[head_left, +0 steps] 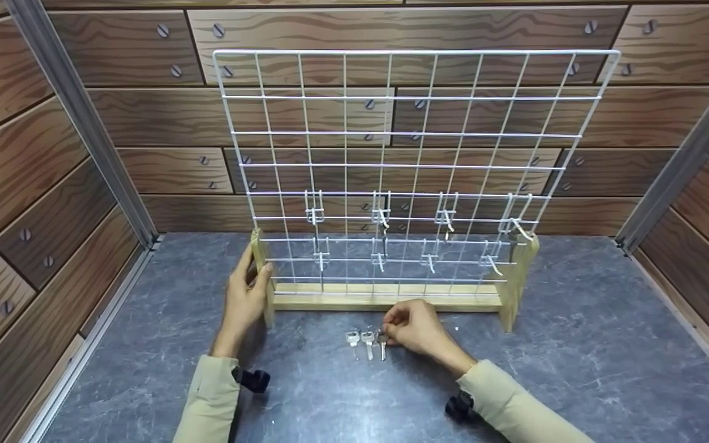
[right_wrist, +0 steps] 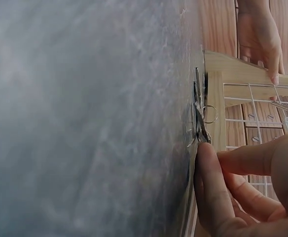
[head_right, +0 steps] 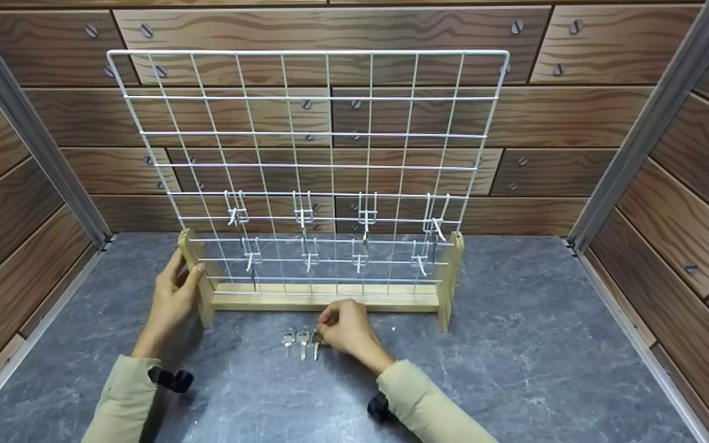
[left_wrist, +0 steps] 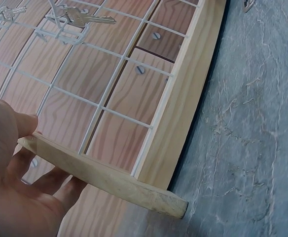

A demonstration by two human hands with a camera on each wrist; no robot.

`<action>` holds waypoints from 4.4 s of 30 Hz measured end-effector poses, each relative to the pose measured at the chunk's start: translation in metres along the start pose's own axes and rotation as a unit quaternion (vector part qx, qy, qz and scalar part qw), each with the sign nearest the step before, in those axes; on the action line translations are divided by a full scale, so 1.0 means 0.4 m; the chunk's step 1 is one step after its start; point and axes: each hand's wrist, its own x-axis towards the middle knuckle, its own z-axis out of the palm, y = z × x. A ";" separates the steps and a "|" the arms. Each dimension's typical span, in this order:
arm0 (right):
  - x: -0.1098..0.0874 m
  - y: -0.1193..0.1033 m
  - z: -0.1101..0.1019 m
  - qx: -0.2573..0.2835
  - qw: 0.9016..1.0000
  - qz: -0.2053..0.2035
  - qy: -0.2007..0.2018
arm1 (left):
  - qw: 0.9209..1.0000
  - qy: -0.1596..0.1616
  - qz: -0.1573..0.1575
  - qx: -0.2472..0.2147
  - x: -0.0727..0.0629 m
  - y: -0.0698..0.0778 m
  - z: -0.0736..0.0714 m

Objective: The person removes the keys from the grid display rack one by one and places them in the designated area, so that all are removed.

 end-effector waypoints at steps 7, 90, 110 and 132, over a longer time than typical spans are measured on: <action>0.003 -0.004 0.000 -0.028 1.000 0.007 0.007 | 1.000 0.000 -0.004 0.003 0.001 0.001 -0.001; 0.033 -0.204 0.101 0.082 0.982 -0.153 0.068 | 1.000 0.004 0.008 0.013 0.002 0.001 -0.008; 0.079 -0.224 0.156 0.085 0.973 -0.180 0.118 | 1.000 -0.003 0.009 -0.001 0.002 0.001 -0.004; 0.113 -0.244 0.191 0.083 0.968 -0.168 0.168 | 1.000 -0.002 0.013 0.002 0.000 -0.006 -0.005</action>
